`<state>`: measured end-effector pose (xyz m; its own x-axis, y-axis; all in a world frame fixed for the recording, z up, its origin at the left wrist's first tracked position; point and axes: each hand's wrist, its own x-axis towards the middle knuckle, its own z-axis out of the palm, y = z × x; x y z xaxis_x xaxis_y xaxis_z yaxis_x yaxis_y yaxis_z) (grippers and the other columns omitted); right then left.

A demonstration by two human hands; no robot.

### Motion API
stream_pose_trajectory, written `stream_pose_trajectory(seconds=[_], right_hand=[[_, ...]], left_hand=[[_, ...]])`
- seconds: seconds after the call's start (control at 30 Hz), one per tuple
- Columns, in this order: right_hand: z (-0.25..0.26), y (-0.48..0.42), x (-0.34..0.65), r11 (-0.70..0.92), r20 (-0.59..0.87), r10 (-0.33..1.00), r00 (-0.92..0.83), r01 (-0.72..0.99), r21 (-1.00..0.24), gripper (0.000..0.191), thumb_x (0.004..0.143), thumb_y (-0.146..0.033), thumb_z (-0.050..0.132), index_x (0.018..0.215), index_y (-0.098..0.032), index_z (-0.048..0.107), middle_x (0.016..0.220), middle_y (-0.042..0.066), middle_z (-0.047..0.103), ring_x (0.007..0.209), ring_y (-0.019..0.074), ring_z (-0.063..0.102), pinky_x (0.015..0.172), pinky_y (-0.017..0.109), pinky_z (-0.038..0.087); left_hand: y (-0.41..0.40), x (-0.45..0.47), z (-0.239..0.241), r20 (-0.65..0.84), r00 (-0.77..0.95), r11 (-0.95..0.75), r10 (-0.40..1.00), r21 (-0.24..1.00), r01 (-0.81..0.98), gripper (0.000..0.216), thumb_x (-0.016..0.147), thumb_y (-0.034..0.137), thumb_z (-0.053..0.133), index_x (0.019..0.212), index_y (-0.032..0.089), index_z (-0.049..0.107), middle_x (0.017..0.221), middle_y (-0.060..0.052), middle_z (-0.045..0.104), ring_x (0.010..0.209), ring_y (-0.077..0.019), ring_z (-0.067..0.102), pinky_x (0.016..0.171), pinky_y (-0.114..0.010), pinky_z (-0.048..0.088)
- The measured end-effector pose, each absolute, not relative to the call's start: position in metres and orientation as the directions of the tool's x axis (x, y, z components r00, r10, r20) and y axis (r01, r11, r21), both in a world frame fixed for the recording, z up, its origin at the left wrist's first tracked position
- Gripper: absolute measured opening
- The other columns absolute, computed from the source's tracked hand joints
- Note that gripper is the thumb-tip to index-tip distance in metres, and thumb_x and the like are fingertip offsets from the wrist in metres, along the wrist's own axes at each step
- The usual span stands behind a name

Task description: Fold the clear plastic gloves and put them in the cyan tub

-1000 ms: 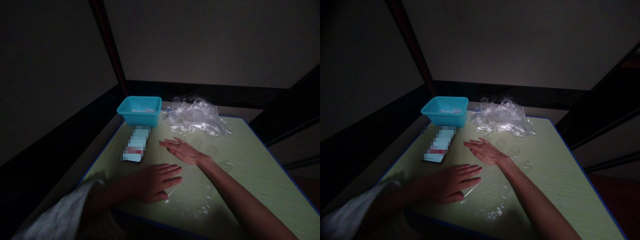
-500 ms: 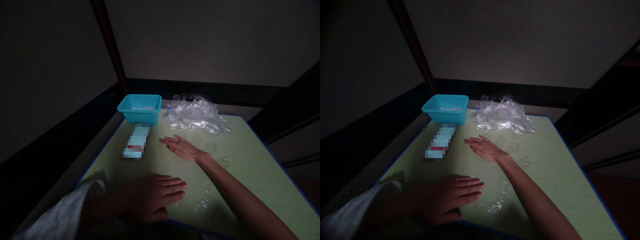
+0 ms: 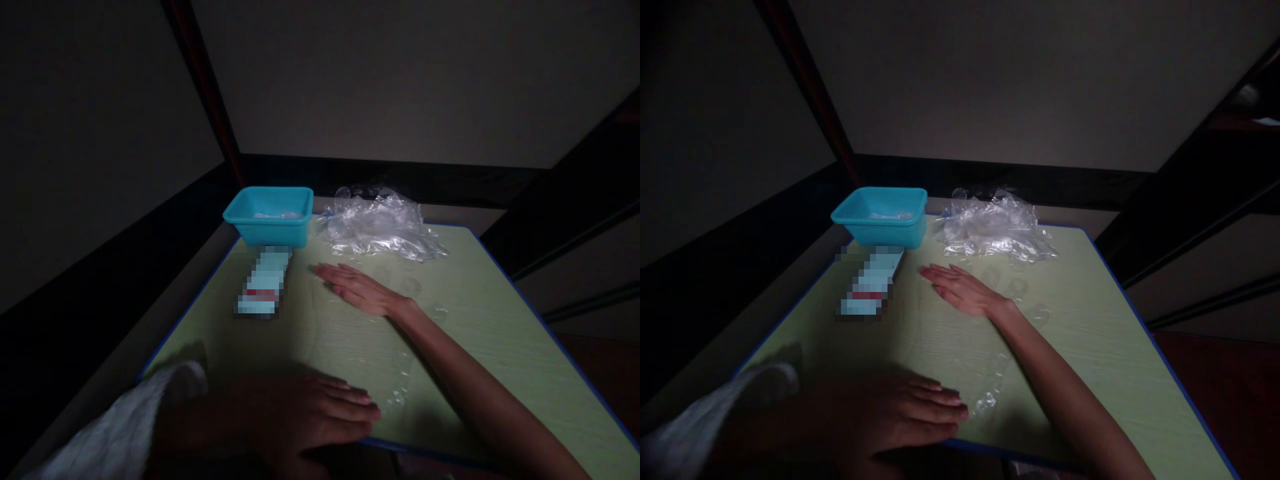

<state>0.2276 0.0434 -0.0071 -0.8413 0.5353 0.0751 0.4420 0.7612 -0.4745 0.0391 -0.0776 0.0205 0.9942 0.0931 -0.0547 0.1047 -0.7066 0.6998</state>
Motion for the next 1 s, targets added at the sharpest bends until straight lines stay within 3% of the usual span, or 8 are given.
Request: stream_pose_trajectory(seconds=[0.17,0.33,0.47,0.63,0.8,1.0], right_hand=[[0.016,0.033,0.273,0.745,0.139,0.612,-0.778,0.508,-0.433,0.048,0.091,-0.018,0.029,0.139,-0.021,0.035,0.142,0.004,0.041,0.128,0.0179,0.039,0.106,0.043,0.033],[0.005,0.02,0.336,0.607,0.129,0.773,-0.622,0.664,-0.436,0.05,0.088,-0.014,0.032,0.137,-0.023,0.038,0.139,0.005,0.045,0.126,0.0201,0.043,0.104,0.047,0.036],[-0.013,0.014,0.357,0.576,0.044,0.789,-0.613,0.712,-0.401,0.048,0.092,-0.02,0.028,0.14,-0.024,0.032,0.143,0.006,0.038,0.131,0.0203,0.034,0.108,0.05,0.028],[-0.027,0.015,0.36,0.554,-0.1,0.785,-0.611,0.765,-0.329,0.052,0.095,-0.033,0.026,0.145,-0.022,0.017,0.149,0.008,0.022,0.137,0.0229,0.016,0.109,0.057,0.012],[-0.03,0.014,0.361,0.578,-0.095,0.777,-0.622,0.765,-0.284,0.053,0.096,-0.036,0.021,0.146,-0.026,0.005,0.151,0.005,0.015,0.137,0.0211,0.01,0.11,0.054,0.008],[-0.028,0.01,0.359,0.573,-0.094,0.788,-0.609,0.781,-0.249,0.052,0.096,-0.037,0.016,0.146,-0.026,0.004,0.151,0.003,0.016,0.137,0.0214,0.012,0.11,0.055,0.008]], left_hand=[[-0.06,0.051,0.023,-0.042,0.989,-0.831,0.139,0.539,0.14,0.052,0.089,0.028,0.046,0.136,0.007,0.036,0.145,-0.012,0.032,0.136,-0.0187,0.022,0.114,-0.033,0.016],[-0.029,0.083,0.017,-0.046,0.972,-0.897,0.231,0.377,0.231,0.056,0.088,0.029,0.05,0.134,0.001,0.035,0.145,-0.018,0.029,0.137,-0.022,0.021,0.114,-0.035,0.019],[-0.01,0.114,0.01,-0.04,0.945,-0.903,0.324,0.286,0.322,0.059,0.091,0.035,0.044,0.137,0.002,0.028,0.149,-0.017,0.019,0.139,-0.0201,0.015,0.114,-0.034,0.017],[0.001,0.137,-0.003,-0.009,0.943,-0.912,0.333,0.253,0.325,0.065,0.093,0.04,0.037,0.139,-0.002,0.019,0.151,-0.018,0.01,0.139,-0.0206,0.004,0.113,-0.034,0.015],[-0.002,0.14,-0.018,-0.026,0.954,-0.927,0.297,0.232,0.295,0.07,0.091,0.046,0.037,0.139,-0.001,0.02,0.15,-0.021,0.009,0.139,-0.0243,0.005,0.113,-0.036,0.015],[-0.022,0.133,-0.016,-0.013,0.976,-0.958,0.219,0.189,0.218,0.068,0.091,0.048,0.035,0.138,0.0,0.024,0.149,-0.019,0.019,0.139,-0.0243,0.013,0.113,-0.035,0.014]])
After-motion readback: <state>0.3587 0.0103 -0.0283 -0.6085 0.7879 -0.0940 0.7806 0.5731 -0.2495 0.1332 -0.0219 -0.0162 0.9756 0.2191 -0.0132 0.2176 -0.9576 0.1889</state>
